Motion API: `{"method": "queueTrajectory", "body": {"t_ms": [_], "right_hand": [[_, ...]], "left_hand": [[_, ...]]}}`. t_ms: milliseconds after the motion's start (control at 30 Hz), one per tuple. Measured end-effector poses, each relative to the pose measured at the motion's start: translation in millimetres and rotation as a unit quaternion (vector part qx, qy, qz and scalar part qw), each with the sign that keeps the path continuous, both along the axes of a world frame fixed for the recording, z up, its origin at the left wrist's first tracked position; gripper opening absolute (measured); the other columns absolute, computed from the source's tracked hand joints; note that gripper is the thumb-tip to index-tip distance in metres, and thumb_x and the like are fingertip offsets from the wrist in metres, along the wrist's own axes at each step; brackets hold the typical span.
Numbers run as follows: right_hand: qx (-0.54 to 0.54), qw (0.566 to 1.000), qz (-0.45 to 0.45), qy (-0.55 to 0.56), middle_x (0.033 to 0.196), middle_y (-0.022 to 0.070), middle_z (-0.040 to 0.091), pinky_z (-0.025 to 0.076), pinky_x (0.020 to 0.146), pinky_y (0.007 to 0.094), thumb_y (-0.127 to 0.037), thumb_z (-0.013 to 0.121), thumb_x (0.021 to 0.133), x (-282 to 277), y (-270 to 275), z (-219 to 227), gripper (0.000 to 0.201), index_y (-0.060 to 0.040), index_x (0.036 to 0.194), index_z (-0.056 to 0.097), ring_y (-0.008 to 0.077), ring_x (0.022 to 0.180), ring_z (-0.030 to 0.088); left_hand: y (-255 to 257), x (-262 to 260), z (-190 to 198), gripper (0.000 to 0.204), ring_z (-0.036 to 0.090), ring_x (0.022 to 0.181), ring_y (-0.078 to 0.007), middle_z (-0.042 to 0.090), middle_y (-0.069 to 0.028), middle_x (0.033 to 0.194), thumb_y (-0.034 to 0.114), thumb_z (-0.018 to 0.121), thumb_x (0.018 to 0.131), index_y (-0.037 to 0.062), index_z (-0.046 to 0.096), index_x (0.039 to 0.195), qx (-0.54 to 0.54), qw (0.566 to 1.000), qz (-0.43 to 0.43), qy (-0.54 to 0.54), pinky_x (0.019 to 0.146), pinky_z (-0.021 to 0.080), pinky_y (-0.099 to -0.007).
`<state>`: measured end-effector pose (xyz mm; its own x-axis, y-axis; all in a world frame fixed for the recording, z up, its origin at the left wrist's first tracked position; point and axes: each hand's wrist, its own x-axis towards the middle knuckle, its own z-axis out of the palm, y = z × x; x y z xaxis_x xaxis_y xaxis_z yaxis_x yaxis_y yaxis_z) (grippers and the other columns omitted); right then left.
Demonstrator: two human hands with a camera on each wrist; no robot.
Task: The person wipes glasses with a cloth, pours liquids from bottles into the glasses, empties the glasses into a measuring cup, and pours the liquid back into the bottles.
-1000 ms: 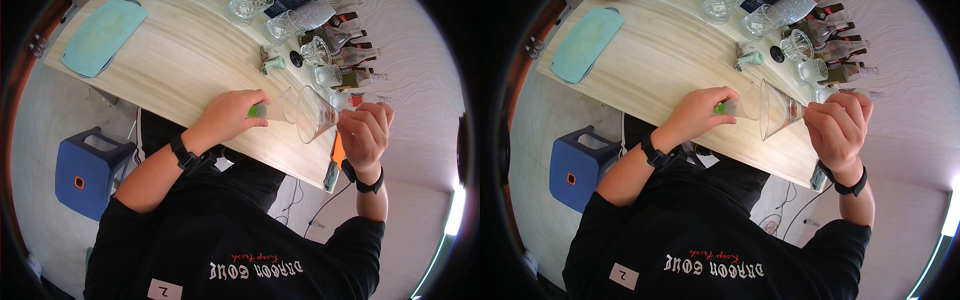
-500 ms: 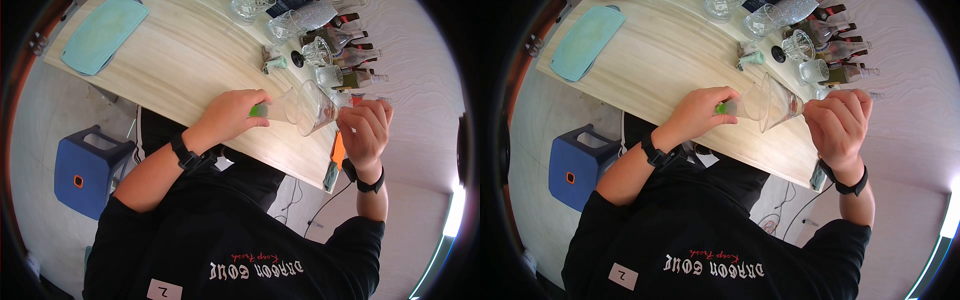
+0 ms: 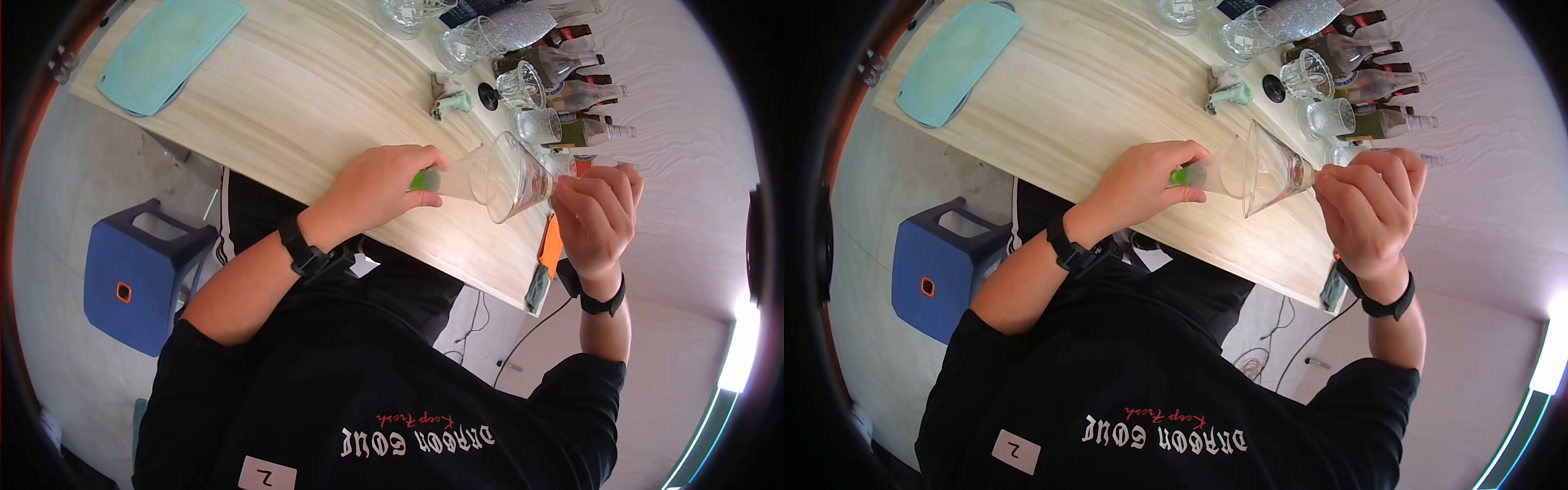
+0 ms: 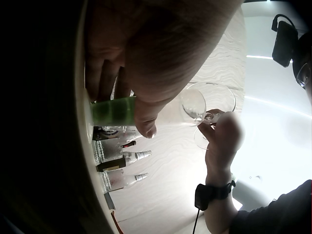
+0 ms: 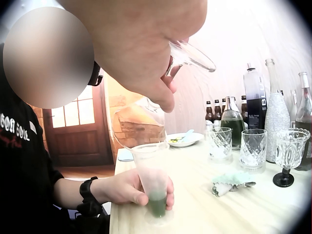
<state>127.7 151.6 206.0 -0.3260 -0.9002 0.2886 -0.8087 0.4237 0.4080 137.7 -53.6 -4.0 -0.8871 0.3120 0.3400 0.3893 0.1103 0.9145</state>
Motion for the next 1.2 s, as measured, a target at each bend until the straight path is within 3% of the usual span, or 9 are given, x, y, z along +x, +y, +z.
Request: {"method": "queueTrajectory", "body": {"t_ms": [467,533,633,1200], "right_hand": [[-0.009,0.999,0.011,0.031,0.08,0.0021,0.066,0.044,0.077,0.0399,-0.002,0.082,0.063,6.2,6.2,-4.3,0.024,-0.0059,0.082,0.069,0.0217,0.077,0.059],[-0.008,0.999,0.01,0.039,0.081,0.0018,0.067,0.044,0.077,0.0399,-0.001,0.082,0.063,7.1,7.0,-4.5,0.023,-0.0065,0.082,0.069,0.0213,0.077,0.059],[-0.009,0.999,0.014,0.046,0.081,0.0015,0.067,0.044,0.077,0.0398,-0.001,0.082,0.064,7.9,8.5,-5.3,0.023,-0.007,0.081,0.068,0.0211,0.077,0.059],[0.003,0.998,0.017,0.058,0.082,0.002,0.069,0.043,0.075,0.0389,-0.003,0.083,0.066,9.6,7.0,-2.9,0.02,-0.0069,0.078,0.067,0.0201,0.076,0.059]], "left_hand": [[0.7,0.2,-1.1,0.037,0.065,0.086,-0.0348,0.069,-0.0117,0.091,0.024,0.08,0.079,0.0067,0.063,0.107,0.002,1.0,0.002,-0.002,0.073,0.051,-0.0435],[2.0,0.1,-3.8,0.037,0.064,0.079,-0.0316,0.068,-0.01,0.089,0.021,0.081,0.078,0.0081,0.062,0.107,0.011,1.0,0.013,0.009,0.07,0.05,-0.039],[0.1,0.4,0.8,0.036,0.065,0.086,-0.0348,0.069,-0.0118,0.091,0.023,0.08,0.079,0.0066,0.063,0.106,0.002,1.0,0.003,-0.002,0.073,0.051,-0.0436],[-0.2,0.3,0.3,0.036,0.065,0.086,-0.0342,0.069,-0.0118,0.091,0.024,0.079,0.079,0.007,0.063,0.106,0.002,1.0,0.003,-0.002,0.073,0.051,-0.0433]]}}
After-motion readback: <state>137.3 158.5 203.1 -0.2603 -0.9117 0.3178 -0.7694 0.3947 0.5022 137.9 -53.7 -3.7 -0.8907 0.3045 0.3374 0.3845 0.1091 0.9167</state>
